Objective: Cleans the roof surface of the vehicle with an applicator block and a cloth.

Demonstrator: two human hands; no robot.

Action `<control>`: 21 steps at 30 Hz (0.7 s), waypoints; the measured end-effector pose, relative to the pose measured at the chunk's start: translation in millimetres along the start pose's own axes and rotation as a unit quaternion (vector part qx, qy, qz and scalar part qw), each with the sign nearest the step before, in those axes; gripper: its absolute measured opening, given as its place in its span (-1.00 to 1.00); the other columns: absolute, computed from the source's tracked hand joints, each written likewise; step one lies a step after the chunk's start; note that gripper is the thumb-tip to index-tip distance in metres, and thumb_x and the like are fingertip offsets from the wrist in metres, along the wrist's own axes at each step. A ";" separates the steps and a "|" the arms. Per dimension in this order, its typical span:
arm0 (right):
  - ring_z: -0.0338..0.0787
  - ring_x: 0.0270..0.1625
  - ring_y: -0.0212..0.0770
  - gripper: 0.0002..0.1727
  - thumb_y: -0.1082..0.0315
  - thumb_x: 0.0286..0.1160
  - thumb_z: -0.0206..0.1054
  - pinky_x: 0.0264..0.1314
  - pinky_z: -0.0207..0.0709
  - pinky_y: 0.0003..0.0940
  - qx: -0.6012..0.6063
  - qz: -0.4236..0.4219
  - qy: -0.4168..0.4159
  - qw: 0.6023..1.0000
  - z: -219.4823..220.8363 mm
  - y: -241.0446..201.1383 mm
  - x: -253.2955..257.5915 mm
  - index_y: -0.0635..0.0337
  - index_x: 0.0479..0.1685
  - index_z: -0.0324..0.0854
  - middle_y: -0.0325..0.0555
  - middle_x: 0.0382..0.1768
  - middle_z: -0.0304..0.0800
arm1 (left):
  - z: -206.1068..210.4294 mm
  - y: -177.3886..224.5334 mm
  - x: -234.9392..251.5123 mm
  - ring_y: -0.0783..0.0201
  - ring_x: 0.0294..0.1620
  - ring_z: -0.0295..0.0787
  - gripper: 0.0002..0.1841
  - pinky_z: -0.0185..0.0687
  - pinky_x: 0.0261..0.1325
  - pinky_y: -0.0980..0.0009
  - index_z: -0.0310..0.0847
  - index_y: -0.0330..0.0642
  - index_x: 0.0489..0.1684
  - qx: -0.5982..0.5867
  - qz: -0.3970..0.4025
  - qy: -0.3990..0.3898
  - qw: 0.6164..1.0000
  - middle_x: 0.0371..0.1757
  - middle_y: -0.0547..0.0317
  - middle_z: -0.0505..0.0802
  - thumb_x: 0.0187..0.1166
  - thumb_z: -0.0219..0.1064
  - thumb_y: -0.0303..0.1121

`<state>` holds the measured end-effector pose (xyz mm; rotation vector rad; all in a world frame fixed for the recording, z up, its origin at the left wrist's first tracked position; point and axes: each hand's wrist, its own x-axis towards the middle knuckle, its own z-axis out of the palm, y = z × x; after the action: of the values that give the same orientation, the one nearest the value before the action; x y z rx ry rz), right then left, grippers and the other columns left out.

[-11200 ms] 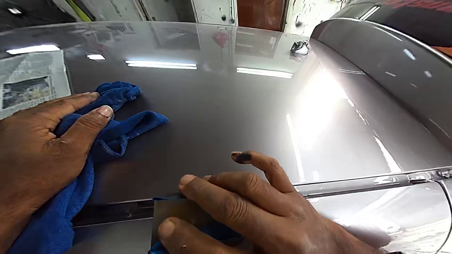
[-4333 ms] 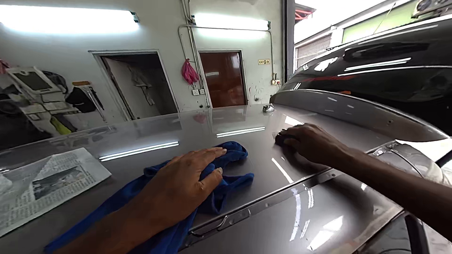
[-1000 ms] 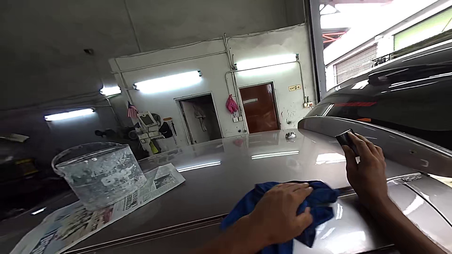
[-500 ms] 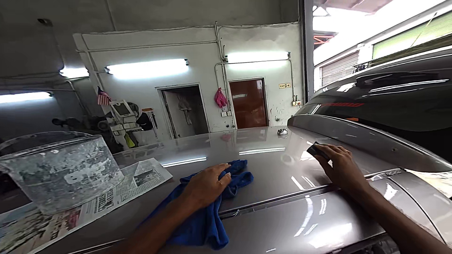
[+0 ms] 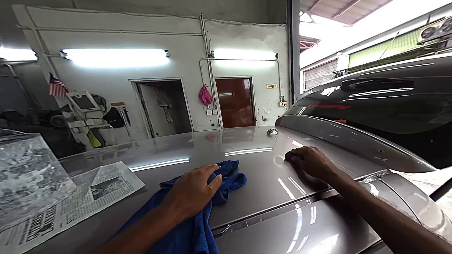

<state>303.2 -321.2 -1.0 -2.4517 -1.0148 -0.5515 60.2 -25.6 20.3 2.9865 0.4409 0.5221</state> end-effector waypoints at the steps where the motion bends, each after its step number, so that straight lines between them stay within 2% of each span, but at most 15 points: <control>1: 0.81 0.15 0.00 -0.74 0.16 0.67 0.30 0.27 0.56 0.19 0.002 0.004 -0.003 1.000 -1.1 -2.4 -2.4 0.00 0.04 0.86 -0.11 -0.07 0.90 | 0.9 -0.6 -0.7 0.18 0.61 0.57 -0.38 0.40 0.60 -0.07 0.55 0.23 0.62 0.002 0.004 0.001 1.000 0.59 0.36 0.68 0.75 -0.20 0.18; 4: 0.81 0.12 -0.05 -0.75 0.17 0.66 0.32 0.27 0.58 0.11 0.001 -0.008 -0.001 1.000 -7.8 -9.4 -10.5 -0.01 0.07 0.86 -0.14 -0.09 0.90 | 1.2 -2.2 -0.6 0.18 0.62 0.56 -0.37 0.40 0.61 -0.06 0.55 0.21 0.62 0.009 0.015 0.012 1.000 0.60 0.35 0.67 0.74 -0.19 0.18; 7: 0.83 0.06 0.00 -0.76 0.18 0.65 0.33 0.19 0.59 0.22 -0.003 -0.010 -0.004 1.000 -2.2 -6.4 -2.4 0.00 0.04 0.88 -0.10 -0.13 0.90 | 6.2 -5.3 -1.2 0.18 0.62 0.56 -0.37 0.41 0.59 -0.08 0.55 0.21 0.63 0.013 0.021 0.017 1.000 0.60 0.36 0.67 0.74 -0.18 0.19; 10: 0.82 0.07 0.03 -0.78 0.18 0.64 0.33 0.19 0.56 0.24 -0.027 0.007 0.015 1.000 -1.3 -10.3 2.5 0.02 -0.04 0.87 -0.08 -0.14 0.89 | 2.1 -3.2 -0.5 0.17 0.64 0.54 -0.37 0.39 0.61 -0.08 0.53 0.19 0.64 0.013 0.024 0.014 1.000 0.62 0.34 0.66 0.75 -0.18 0.18; 13: 0.79 0.10 -0.02 -0.76 0.18 0.64 0.33 0.21 0.58 0.13 -0.020 0.006 0.028 0.999 -5.1 -18.9 -16.8 -0.03 0.06 0.87 -0.13 -0.11 0.89 | -1.2 -0.5 -2.2 0.18 0.63 0.54 -0.37 0.39 0.60 -0.07 0.53 0.19 0.65 0.023 0.021 0.010 0.999 0.62 0.35 0.65 0.76 -0.19 0.17; 15: 0.79 0.12 0.01 -0.74 0.16 0.67 0.31 0.22 0.57 0.16 -0.019 -0.004 0.028 0.999 -4.3 -18.5 -17.5 -0.03 0.12 0.86 -0.11 -0.09 0.88 | 0.3 0.6 -1.9 0.18 0.63 0.54 -0.38 0.40 0.60 -0.05 0.52 0.19 0.65 0.026 0.013 0.009 1.000 0.62 0.35 0.65 0.76 -0.17 0.17; 18: 0.80 0.11 0.09 -0.75 0.17 0.68 0.29 0.22 0.54 0.29 -0.036 0.010 0.027 0.999 4.4 -13.4 -2.1 0.03 0.01 0.86 -0.03 -0.13 0.88 | -0.5 2.4 -2.6 0.16 0.63 0.53 -0.39 0.38 0.62 -0.05 0.51 0.15 0.66 0.020 0.016 0.003 1.000 0.63 0.31 0.64 0.78 -0.13 0.16; 21: 0.82 0.04 0.05 -0.77 0.20 0.66 0.32 0.16 0.57 0.24 -0.033 0.008 0.023 0.999 0.1 -16.8 -2.4 0.05 -0.05 0.86 -0.05 -0.18 0.88 | -4.3 4.0 -4.7 0.19 0.64 0.52 -0.40 0.36 0.63 -0.03 0.51 0.15 0.66 0.016 0.013 -0.006 1.000 0.64 0.33 0.63 0.79 -0.13 0.15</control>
<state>289.3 -311.7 1.6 -2.4905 -0.9733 -0.6435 55.6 -30.7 23.4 3.0276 0.4147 0.5045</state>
